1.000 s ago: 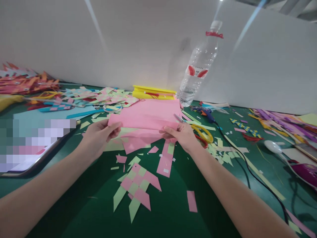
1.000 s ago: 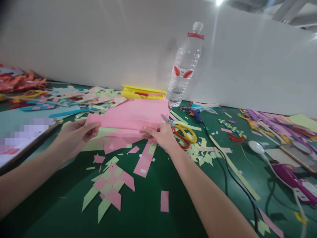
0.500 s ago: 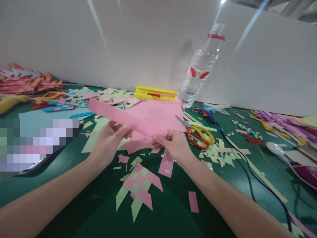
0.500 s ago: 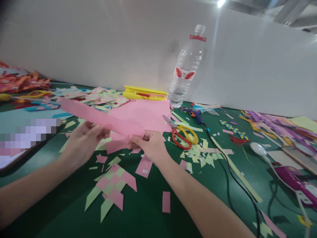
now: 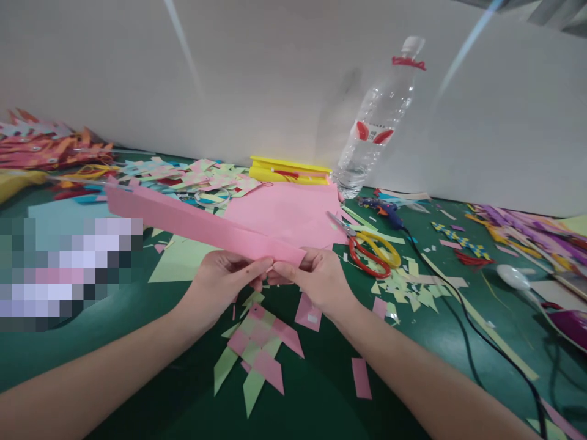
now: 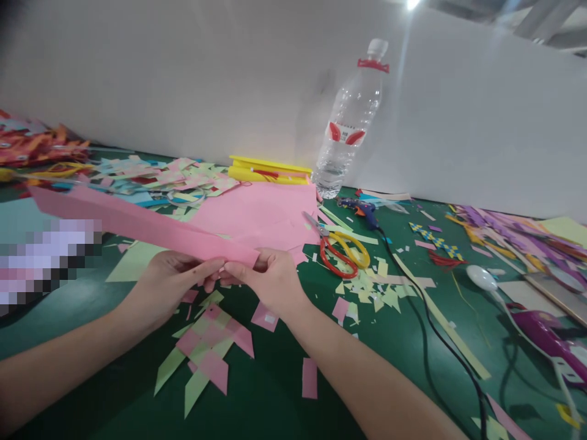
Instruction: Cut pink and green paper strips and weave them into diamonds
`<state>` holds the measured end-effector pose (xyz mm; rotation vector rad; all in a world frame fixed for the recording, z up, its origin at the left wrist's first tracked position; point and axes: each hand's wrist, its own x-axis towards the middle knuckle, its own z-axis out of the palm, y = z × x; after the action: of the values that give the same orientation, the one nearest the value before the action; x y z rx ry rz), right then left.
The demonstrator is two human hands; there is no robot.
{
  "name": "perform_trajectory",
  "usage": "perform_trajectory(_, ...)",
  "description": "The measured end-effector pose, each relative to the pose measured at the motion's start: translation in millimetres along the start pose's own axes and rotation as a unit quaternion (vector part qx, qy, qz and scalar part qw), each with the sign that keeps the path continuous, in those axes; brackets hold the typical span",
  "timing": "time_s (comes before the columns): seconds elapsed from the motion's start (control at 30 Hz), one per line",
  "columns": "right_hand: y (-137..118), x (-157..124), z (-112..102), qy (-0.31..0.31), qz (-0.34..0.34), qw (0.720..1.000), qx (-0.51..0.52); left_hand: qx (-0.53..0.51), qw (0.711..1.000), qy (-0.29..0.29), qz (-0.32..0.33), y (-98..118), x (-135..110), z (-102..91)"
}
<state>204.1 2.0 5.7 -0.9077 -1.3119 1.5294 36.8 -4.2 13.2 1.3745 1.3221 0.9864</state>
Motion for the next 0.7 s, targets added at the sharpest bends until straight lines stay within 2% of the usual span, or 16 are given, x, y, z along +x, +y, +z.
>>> perform_trajectory(0.1, 0, 2, -5, -0.007, 0.006, 1.0, -0.003, -0.098, 0.995, 0.013, -0.01, -4, 3, -0.5)
perform_trajectory(0.17, 0, 4, -11, -0.009, 0.013, 1.0, -0.011, -0.176, 0.984, 0.037, 0.01, -6, 9, -4.6)
perform_trajectory(0.27, -3, 8, -24, -0.005, 0.035, 0.999, -0.04, -0.245, 0.965, 0.094, -0.006, -6, 23, -21.1)
perform_trajectory(0.33, -7, 11, -33, 0.008, 0.048, 0.996, -0.068, -0.279, 0.946, 0.163, 0.0, -8, 33, -37.6)
perform_trajectory(0.37, -10, 12, -38, 0.021, 0.045, 0.996, -0.078, -0.294, 0.933, 0.204, 0.01, -9, 38, -45.8)
perform_trajectory(0.43, -14, 16, -50, 0.059, 0.014, 0.995, -0.078, -0.3, 0.921, 0.249, 0.025, -11, 43, -57.4)
perform_trajectory(0.5, -15, 21, -61, 0.122, -0.037, 0.99, -0.061, -0.293, 0.912, 0.283, 0.049, -8, 41, -58.0)
perform_trajectory(0.53, -14, 23, -66, 0.14, -0.049, 0.988, -0.052, -0.281, 0.916, 0.279, 0.06, -5, 36, -53.7)
perform_trajectory(0.6, -10, 26, -72, 0.165, -0.055, 0.984, -0.044, -0.167, 0.945, 0.229, 0.162, 8, 19, -38.8)
perform_trajectory(0.67, -4, 28, -73, 0.176, -0.051, 0.981, -0.069, -0.057, 0.937, 0.146, 0.314, 23, -6, -22.3)
perform_trajectory(0.7, -1, 29, -73, 0.179, -0.047, 0.979, -0.086, -0.018, 0.918, 0.08, 0.388, 29, -21, -15.9)
